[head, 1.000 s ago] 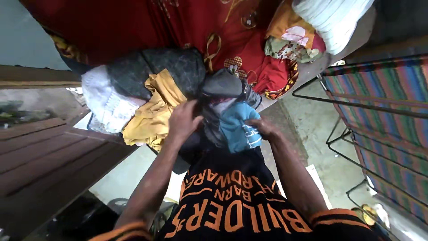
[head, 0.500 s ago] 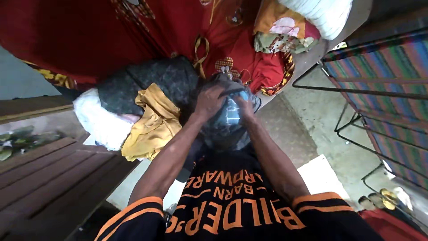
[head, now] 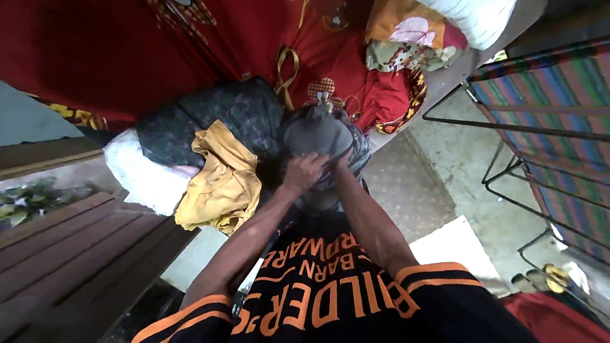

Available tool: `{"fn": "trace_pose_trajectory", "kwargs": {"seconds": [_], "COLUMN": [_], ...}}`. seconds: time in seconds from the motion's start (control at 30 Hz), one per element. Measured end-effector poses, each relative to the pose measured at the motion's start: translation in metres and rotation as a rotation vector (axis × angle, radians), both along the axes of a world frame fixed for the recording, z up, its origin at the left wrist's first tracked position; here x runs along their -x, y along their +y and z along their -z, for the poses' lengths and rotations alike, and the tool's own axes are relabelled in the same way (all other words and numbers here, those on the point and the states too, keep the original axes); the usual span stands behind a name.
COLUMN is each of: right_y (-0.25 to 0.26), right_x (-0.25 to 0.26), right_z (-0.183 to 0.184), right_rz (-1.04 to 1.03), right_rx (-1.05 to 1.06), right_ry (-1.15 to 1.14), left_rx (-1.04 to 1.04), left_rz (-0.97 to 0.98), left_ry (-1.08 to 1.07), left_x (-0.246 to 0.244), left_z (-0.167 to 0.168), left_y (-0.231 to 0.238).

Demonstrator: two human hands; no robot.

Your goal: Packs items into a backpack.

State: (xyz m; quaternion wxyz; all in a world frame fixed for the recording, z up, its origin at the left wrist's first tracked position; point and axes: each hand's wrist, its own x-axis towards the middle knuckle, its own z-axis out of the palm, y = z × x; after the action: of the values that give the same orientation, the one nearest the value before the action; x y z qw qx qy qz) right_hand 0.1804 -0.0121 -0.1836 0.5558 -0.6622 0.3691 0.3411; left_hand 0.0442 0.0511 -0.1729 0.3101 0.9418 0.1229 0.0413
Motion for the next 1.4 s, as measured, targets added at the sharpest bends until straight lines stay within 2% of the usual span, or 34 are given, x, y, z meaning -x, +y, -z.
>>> {"fn": "trace_pose_trajectory", "kwargs": {"seconds": [0.03,0.07,0.2,0.3,0.4,0.47,0.53,0.6,0.7,0.77,0.83,0.9,0.97,1.07,1.2,1.27,1.33,1.4], "right_y": [-0.019,-0.029,-0.057,-0.043,-0.022,-0.023,-0.04,-0.064,-0.088,-0.088,-0.076,-0.06,-0.051,-0.053,-0.054,-0.056,-0.057,-0.058], "right_x": [0.025,0.036,0.046,0.047,0.045,0.046,0.042,0.027,-0.013,-0.048,-0.087,-0.114,-0.124,-0.126,-0.104,-0.089,-0.072,-0.057], "right_z": [0.021,0.025,-0.005,0.002,0.016,0.017,0.005,-0.025,-0.046,-0.027,0.005,0.028,0.027,0.011,-0.044,-0.078,-0.108,-0.117], "right_rz": [-0.156,-0.268,-0.752,-0.843,-0.891,-0.925,-1.05,-1.236,-1.398,-1.471,-1.615,-1.833,-2.002,-2.072,-2.042,-2.008,-1.937,-1.893], "right_rx": [-0.045,-0.055,0.073,0.25,0.349,0.311,0.223,0.194,0.285,0.31,0.175,0.116,0.17,0.313,0.532,0.524,0.489,0.443], "right_ry": [-0.215,-0.308,-0.244,-0.346,-0.35,-0.4,-0.411,-0.395,-0.602,-0.793,-0.849,-0.791,-0.637,-0.6,-0.467,-0.452,-0.543,-0.563], "left_rx": [-0.029,-0.051,0.017,0.045,0.035,0.016,0.002,0.011,0.016,0.013,-0.001,-0.022,-0.032,-0.042,0.02,0.084,0.116,0.134], "left_rz": [-0.009,-0.024,-0.057,-0.034,-0.036,-0.022,-0.009,-0.012,-0.026,-0.004,0.01,0.009,0.0,-0.01,0.015,-0.025,-0.06,-0.081], "left_ry": [0.004,0.009,0.027,0.004,0.02,0.035,0.029,0.026,0.069,0.074,0.06,0.057,0.06,0.052,0.105,0.123,0.055,0.035], "left_x": [0.002,0.004,0.004,0.009,0.005,0.007,0.013,0.02,0.025,0.026,0.02,0.019,0.02,0.022,0.018,0.006,-0.015,-0.035], "left_z": [0.003,0.006,0.01,0.012,0.012,0.016,0.019,0.023,0.025,0.024,0.023,0.021,0.017,0.019,0.005,-0.018,-0.042,-0.054], "left_y": [0.003,0.006,0.009,0.001,0.001,0.007,0.009,0.009,0.01,0.008,0.008,0.01,0.01,0.009,0.005,-0.003,-0.017,-0.033]}}
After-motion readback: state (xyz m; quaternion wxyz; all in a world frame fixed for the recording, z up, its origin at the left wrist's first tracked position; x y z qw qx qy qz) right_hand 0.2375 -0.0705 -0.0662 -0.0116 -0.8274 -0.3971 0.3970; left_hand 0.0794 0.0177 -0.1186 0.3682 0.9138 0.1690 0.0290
